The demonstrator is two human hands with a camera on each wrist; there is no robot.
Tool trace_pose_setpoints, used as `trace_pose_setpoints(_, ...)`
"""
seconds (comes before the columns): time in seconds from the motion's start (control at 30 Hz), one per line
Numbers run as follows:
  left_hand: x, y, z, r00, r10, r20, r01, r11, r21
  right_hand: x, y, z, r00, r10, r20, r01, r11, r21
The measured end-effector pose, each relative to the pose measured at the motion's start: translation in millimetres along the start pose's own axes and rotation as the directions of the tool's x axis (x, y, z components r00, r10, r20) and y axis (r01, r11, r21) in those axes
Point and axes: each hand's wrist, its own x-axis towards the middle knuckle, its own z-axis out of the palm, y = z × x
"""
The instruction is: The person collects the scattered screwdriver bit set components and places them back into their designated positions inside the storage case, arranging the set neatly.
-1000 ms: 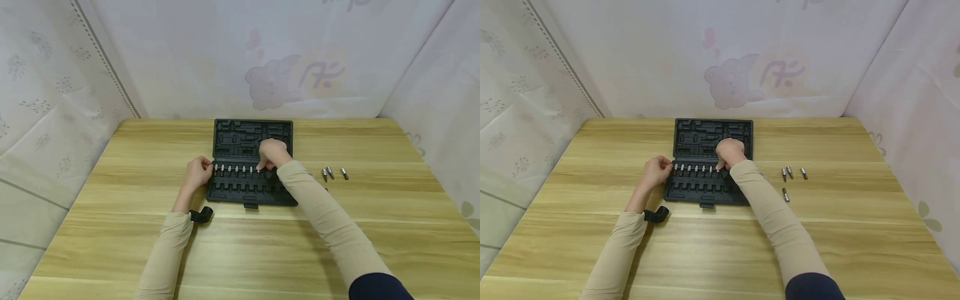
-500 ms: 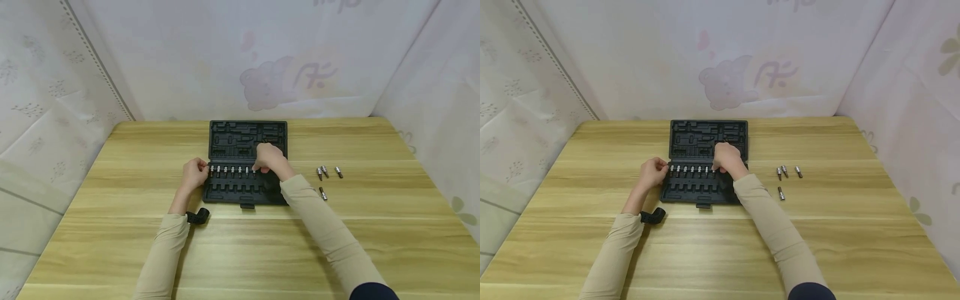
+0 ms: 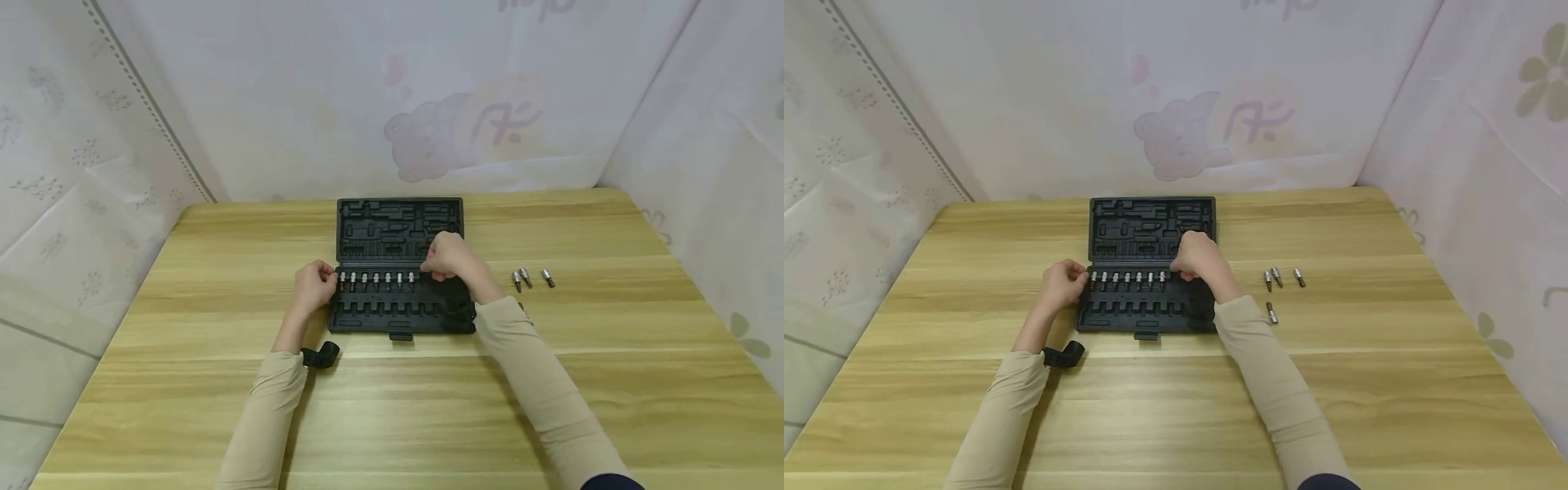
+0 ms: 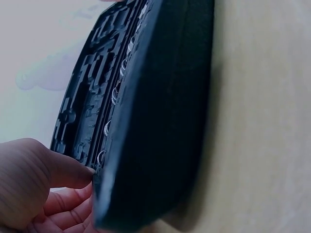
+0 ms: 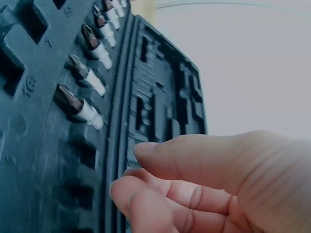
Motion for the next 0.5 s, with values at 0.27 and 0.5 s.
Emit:
trace_pose_setpoints(0.27, -0.6, -0.3, 0.0, 1.000, 0.000, -0.003, 0.000, 1.000, 0.004, -12.0, 19.7, -8.4, 1.000, -0.003, -0.002, 0.003, 0.996, 0.094)
trace_pose_setpoints(0.5, -1.0, 1.3, -1.2, 1.000, -0.007, 0.000, 0.007, 1.000, 0.008, -23.4, 39.7, -17.8, 1.000, 0.003, -0.016, -0.001, 0.992, 0.124)
